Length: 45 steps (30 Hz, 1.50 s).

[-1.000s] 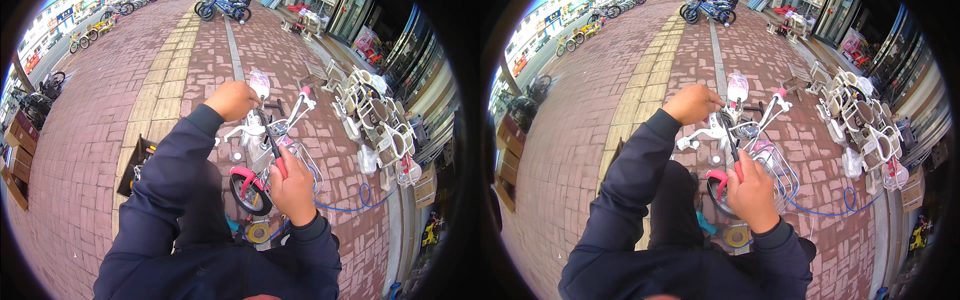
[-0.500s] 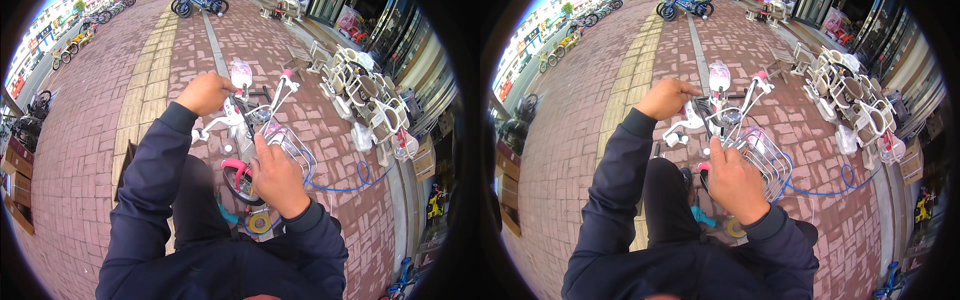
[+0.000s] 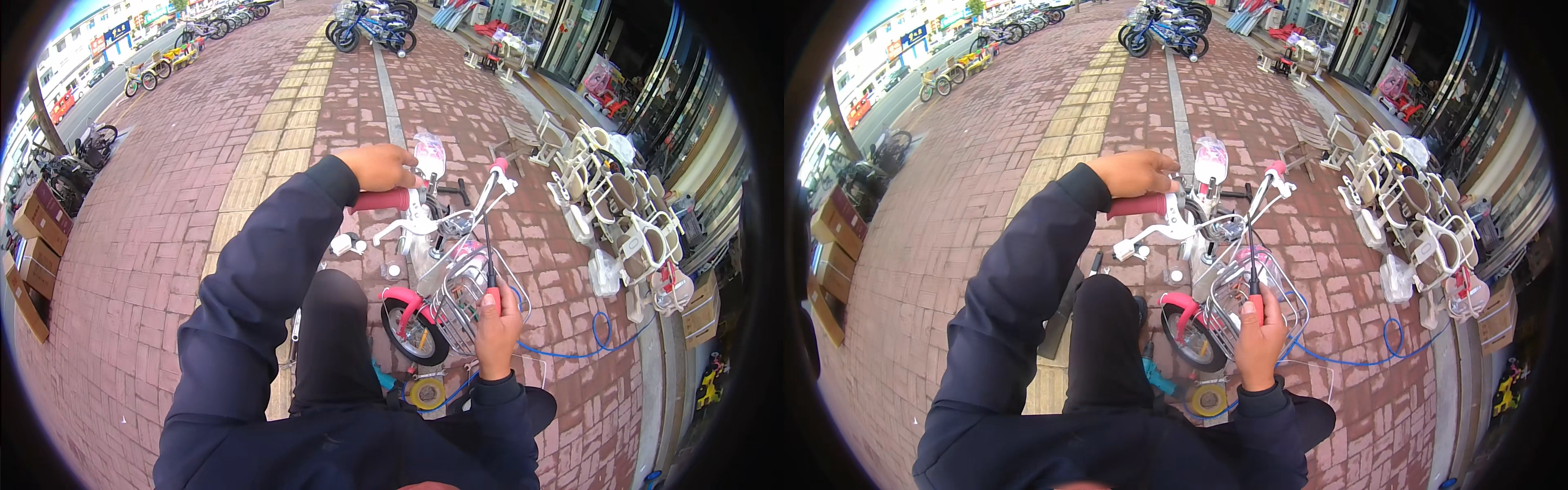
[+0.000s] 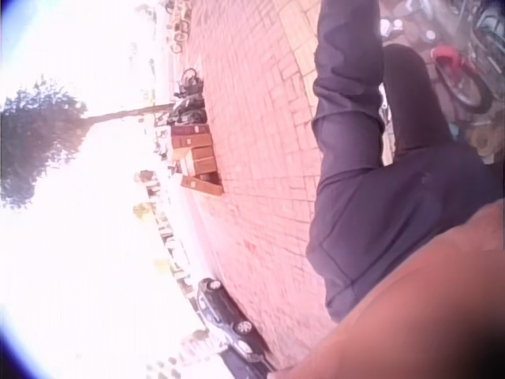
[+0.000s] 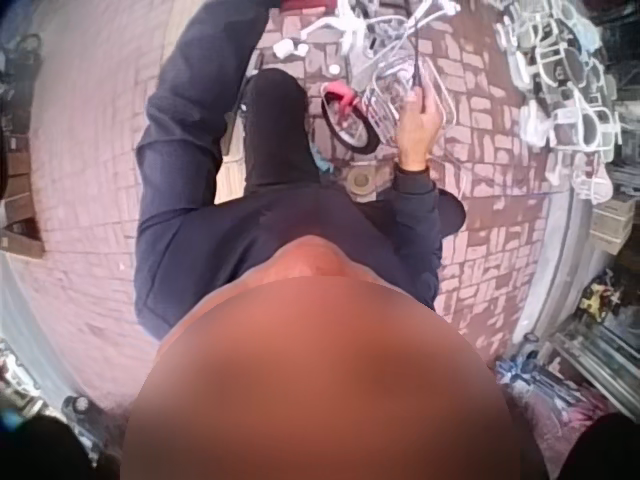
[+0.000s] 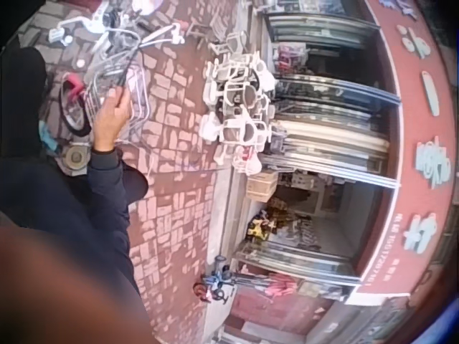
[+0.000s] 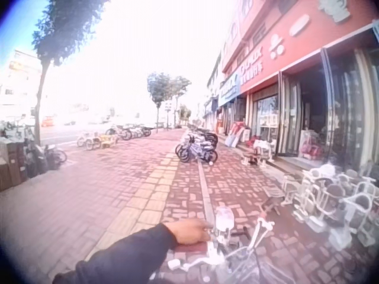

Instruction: The person assembles a child's bicycle by attaching the front basket, installing the handlebar bell, and mounting the brake lever assembly. They use a screwdriver and wrench to secure components and remove protective plastic from the bell.

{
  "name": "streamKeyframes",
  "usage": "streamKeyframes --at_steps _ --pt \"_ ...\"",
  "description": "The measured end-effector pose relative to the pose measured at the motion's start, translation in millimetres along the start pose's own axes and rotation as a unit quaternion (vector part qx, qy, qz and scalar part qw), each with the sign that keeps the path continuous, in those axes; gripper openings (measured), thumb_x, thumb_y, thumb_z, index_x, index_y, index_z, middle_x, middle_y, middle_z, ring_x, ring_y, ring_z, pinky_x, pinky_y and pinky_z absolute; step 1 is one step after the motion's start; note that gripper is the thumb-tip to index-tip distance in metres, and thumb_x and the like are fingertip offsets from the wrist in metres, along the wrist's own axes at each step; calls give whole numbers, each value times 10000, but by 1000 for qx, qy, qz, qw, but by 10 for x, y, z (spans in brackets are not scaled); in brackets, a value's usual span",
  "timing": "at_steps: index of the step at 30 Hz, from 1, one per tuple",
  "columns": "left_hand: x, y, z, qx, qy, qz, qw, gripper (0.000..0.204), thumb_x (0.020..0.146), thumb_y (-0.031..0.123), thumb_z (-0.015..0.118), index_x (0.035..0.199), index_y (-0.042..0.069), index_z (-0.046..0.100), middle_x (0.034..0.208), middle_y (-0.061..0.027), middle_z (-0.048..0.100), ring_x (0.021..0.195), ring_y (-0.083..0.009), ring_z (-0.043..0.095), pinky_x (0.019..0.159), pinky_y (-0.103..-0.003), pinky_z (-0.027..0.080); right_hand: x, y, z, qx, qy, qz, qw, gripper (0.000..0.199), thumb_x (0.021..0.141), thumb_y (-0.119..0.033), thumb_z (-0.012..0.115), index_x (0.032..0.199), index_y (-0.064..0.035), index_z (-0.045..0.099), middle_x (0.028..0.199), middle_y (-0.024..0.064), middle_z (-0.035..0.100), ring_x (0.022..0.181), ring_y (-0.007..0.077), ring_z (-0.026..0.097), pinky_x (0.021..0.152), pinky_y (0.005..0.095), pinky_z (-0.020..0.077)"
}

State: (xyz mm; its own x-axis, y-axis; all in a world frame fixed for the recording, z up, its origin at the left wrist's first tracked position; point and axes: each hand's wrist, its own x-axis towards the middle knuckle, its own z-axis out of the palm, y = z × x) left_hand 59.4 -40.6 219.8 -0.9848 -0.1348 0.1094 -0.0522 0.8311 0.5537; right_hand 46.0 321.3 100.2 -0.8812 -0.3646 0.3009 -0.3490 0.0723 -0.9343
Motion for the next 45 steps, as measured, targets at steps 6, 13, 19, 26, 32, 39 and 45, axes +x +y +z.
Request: streamKeyframes --at_steps 6,13,19,26,32,39,45 --pt "206 54 28 57 -110 -32 992 726 998 605 627 1296 -56 661 1265 -278 696 1171 -413 667 1008 -455 492 -294 707 -111 -202 64 -40 976 468 1032 -192 609 1405 88 581 1302 251 682 1204 372 659 1067 429 485" --pt "66 121 125 8 -34 35 999 520 961 344 759 1317 -15 639 1110 -266 716 1054 -412 684 899 -461 509 -266 811 -87 -210 91 -67 971 443 1010 -165 627 1387 65 594 1241 248 696 1130 418 677 996 460 515" --pt "-62 297 179 -6 37 123 992 397 971 197 753 1305 1 665 925 -200 745 752 -297 725 735 -417 550 -275 797 -129 -243 109 -75 961 432 1011 -186 638 1381 35 604 1214 239 690 1104 429 672 966 469 519" --pt "-94 398 227 51 55 208 975 348 965 120 738 1286 -7 692 949 -246 733 672 -321 721 695 -409 568 -236 826 -200 -270 117 -65 954 437 1005 -179 650 1380 41 600 1221 246 685 1112 438 666 965 477 520" --pt "-107 501 243 115 44 246 961 370 963 90 722 1318 6 662 901 -214 721 735 -352 735 705 -456 561 -215 871 -262 -282 115 -76 949 445 1009 -182 646 1385 50 597 1247 252 683 1129 439 663 980 473 518" --pt "-144 527 280 131 54 249 958 446 948 74 730 1378 7 631 880 -213 711 815 -384 722 736 -454 553 -211 915 -351 -272 118 -27 955 466 1016 -212 646 1398 52 598 1290 256 681 1184 427 657 1026 464 505" --pt "-242 520 348 89 44 124 987 575 970 177 761 1479 -4 563 890 -242 697 788 -365 682 735 -438 520 -182 958 -491 -149 174 13 973 464 1038 -252 636 1371 70 610 1189 233 728 1078 333 714 965 410 538"
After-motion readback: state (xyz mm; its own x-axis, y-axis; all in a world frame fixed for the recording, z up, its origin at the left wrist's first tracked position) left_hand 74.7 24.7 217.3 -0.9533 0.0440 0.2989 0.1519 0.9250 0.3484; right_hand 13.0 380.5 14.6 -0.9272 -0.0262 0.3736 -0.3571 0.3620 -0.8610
